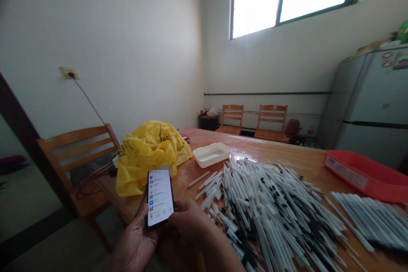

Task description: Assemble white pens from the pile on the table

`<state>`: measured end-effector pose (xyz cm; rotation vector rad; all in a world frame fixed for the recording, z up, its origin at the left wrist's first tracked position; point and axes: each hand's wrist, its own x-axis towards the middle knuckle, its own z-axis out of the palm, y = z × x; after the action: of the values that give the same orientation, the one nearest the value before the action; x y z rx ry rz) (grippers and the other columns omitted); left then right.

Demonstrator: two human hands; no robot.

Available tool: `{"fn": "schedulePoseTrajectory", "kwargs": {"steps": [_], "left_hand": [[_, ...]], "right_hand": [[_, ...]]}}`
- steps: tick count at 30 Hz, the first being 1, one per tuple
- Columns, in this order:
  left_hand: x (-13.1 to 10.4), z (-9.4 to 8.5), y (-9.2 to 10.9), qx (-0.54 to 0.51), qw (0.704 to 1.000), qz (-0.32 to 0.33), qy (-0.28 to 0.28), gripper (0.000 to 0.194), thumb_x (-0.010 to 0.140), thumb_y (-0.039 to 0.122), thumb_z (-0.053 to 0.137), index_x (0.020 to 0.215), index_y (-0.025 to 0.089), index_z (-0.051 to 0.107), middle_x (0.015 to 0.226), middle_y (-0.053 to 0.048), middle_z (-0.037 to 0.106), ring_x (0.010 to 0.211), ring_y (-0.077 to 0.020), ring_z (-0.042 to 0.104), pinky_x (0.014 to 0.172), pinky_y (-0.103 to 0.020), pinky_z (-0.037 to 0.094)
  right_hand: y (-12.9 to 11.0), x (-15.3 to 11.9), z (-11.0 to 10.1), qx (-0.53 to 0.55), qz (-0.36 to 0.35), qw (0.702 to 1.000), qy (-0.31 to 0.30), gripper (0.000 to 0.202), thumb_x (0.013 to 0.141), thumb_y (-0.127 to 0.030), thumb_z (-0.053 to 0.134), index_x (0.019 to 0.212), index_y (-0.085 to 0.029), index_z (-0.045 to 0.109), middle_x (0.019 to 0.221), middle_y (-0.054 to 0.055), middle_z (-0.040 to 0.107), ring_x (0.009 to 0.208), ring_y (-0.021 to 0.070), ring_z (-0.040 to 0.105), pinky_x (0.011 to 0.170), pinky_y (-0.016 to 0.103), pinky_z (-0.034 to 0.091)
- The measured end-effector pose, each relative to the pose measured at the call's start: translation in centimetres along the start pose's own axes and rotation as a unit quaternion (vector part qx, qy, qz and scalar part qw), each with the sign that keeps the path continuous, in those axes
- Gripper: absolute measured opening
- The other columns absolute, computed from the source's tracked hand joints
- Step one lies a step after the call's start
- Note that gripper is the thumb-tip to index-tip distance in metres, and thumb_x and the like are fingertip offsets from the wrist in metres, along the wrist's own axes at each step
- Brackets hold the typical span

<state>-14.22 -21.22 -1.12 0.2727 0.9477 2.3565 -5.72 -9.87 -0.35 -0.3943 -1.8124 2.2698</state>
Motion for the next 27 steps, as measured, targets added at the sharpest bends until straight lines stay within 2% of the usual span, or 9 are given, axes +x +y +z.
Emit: {"fn": "schedulePoseTrajectory", "kwargs": {"steps": [4, 10, 15, 20, 23, 27], "left_hand": [[-0.1, 0.1, -0.1, -0.001, 1.0, -0.004, -0.014, 0.053, 0.094, 0.014, 0.054, 0.143, 0.034, 0.049, 0.137, -0.009, 0.063, 0.125, -0.0262, 0.058, 0.1, -0.04, 0.051], [0.2, -0.8, -0.5, -0.064, 0.998, -0.02, -0.016, 0.053, 0.095, 0.015, 0.051, 0.142, 0.039, 0.049, 0.141, -0.005, 0.059, 0.127, -0.0252, 0.056, 0.102, -0.039, 0.05], [0.3, -1.4, -0.7, -0.045, 0.999, -0.016, -0.023, 0.05, 0.096, 0.018, 0.051, 0.142, 0.036, 0.05, 0.14, -0.007, 0.06, 0.126, -0.0271, 0.057, 0.103, -0.042, 0.05], [0.2, -1.4, -0.6, -0.048, 0.998, -0.011, -0.033, 0.052, 0.096, 0.019, 0.051, 0.143, 0.04, 0.047, 0.143, -0.005, 0.057, 0.129, -0.0261, 0.054, 0.104, -0.041, 0.049], [0.1, -1.2, -0.6, -0.052, 0.998, -0.017, -0.029, 0.05, 0.096, 0.02, 0.05, 0.143, 0.038, 0.048, 0.142, -0.006, 0.058, 0.129, -0.0257, 0.054, 0.104, -0.039, 0.049], [0.1, -1.3, -0.8, -0.032, 0.999, -0.025, -0.009, 0.047, 0.095, 0.022, 0.053, 0.14, 0.034, 0.053, 0.14, -0.008, 0.06, 0.127, -0.0276, 0.056, 0.104, -0.041, 0.048]], "right_hand": [[0.4, 0.4, -0.1, -0.014, -0.014, 1.0, -0.009, 0.036, 0.064, -0.014, 0.059, 0.096, -0.016, 0.076, 0.08, 0.002, 0.074, 0.057, 0.0117, 0.057, 0.053, 0.021, 0.04], [0.8, 0.8, -0.4, -0.019, -0.002, 1.0, -0.024, 0.036, 0.064, -0.016, 0.064, 0.098, -0.014, 0.075, 0.082, 0.002, 0.073, 0.062, 0.0122, 0.06, 0.057, 0.021, 0.043], [1.5, 1.1, -0.7, -0.022, -0.005, 0.999, -0.033, 0.037, 0.065, -0.018, 0.064, 0.101, -0.013, 0.073, 0.085, 0.004, 0.074, 0.064, 0.0133, 0.062, 0.056, 0.021, 0.043], [1.7, 1.1, -0.4, -0.028, -0.026, 0.999, -0.036, 0.038, 0.066, -0.015, 0.061, 0.102, -0.014, 0.073, 0.088, 0.004, 0.075, 0.067, 0.0151, 0.064, 0.057, 0.022, 0.045], [1.6, 0.9, 0.0, -0.036, -0.036, 0.998, -0.02, 0.039, 0.066, -0.013, 0.061, 0.104, -0.013, 0.072, 0.091, 0.004, 0.075, 0.075, 0.0187, 0.068, 0.063, 0.024, 0.048], [1.6, 0.8, 0.6, -0.106, -0.052, 0.992, 0.045, 0.032, 0.069, -0.019, 0.067, 0.101, -0.013, 0.071, 0.092, 0.005, 0.076, 0.084, 0.0229, 0.069, 0.068, 0.028, 0.05]]}}
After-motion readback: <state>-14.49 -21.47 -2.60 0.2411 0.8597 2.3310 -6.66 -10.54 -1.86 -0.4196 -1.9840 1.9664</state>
